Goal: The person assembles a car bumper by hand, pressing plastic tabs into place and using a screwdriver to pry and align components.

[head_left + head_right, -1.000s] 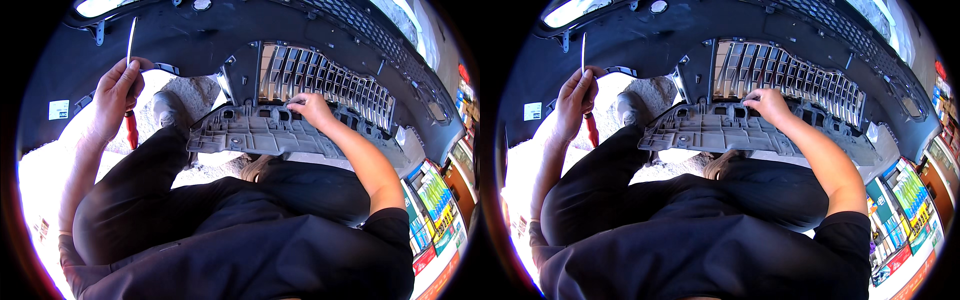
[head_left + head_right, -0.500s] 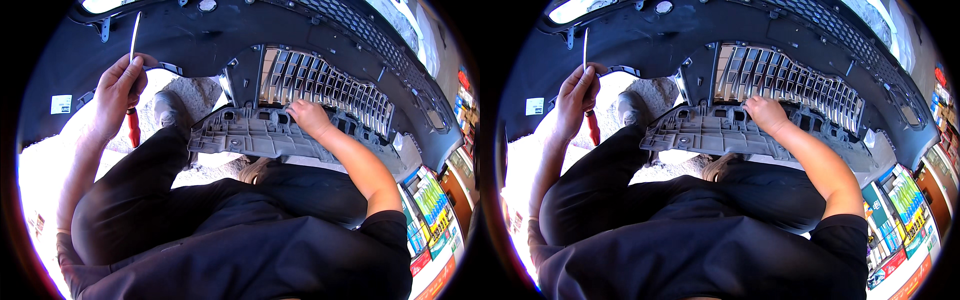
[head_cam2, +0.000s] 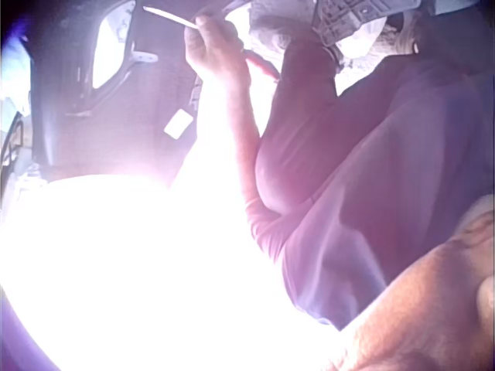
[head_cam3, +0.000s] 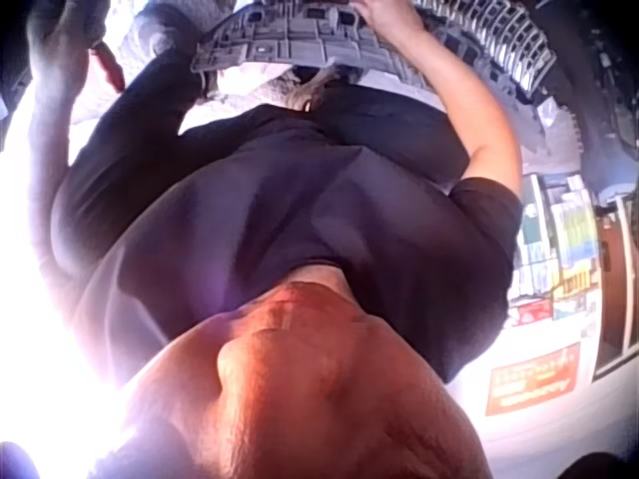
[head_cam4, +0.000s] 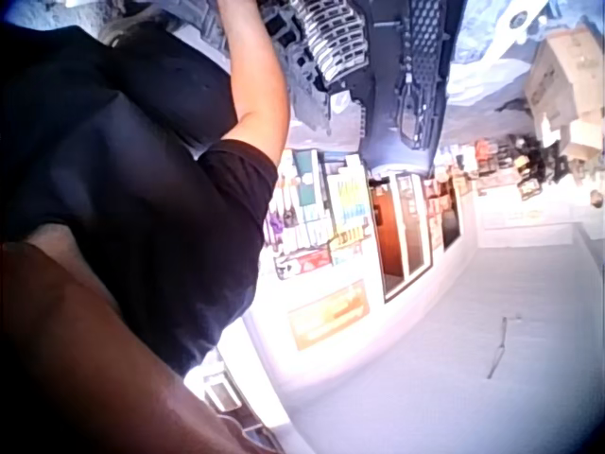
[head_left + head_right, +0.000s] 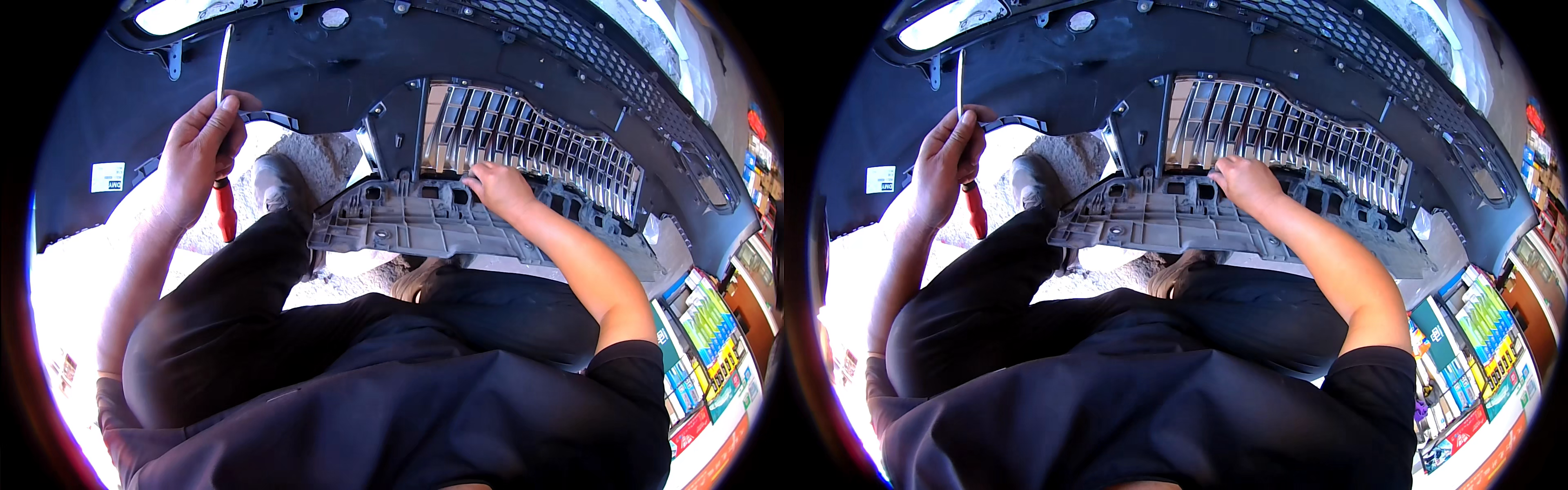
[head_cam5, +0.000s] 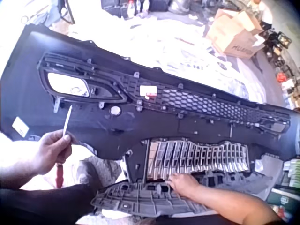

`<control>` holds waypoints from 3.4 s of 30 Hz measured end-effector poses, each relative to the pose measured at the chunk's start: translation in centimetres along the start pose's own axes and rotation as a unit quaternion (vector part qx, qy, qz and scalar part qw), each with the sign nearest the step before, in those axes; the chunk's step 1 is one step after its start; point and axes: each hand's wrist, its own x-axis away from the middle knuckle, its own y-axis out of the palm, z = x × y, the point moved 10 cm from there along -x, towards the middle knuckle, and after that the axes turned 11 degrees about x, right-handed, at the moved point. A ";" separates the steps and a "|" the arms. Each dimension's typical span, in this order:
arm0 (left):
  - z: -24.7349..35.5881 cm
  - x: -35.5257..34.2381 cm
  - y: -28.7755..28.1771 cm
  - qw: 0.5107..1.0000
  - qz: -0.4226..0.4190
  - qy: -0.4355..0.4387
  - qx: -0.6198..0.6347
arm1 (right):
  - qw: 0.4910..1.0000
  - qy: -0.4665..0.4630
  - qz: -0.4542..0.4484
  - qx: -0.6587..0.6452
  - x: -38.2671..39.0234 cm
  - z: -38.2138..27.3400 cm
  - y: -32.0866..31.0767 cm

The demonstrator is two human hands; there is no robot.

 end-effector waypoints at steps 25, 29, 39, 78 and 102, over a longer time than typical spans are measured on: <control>0.1 -0.8 -1.0 0.999 0.029 0.013 -0.029 | 0.992 -0.108 0.036 0.060 1.3 -1.7 -0.4; 0.0 -1.0 -1.0 0.999 0.030 0.018 -0.029 | 0.991 -0.098 0.052 0.068 1.1 -1.6 -0.6; 0.7 -1.1 -1.3 0.998 0.045 0.022 -0.028 | 0.993 -0.070 0.060 0.071 1.1 -1.1 -0.4; 14.7 -9.1 25.5 0.906 -0.073 0.045 0.415 | 0.724 0.257 0.211 -0.604 7.3 -3.4 -22.9; -20.5 -7.3 36.8 0.771 -0.416 0.012 -0.482 | 0.916 0.393 -0.018 0.079 11.7 -8.4 -20.6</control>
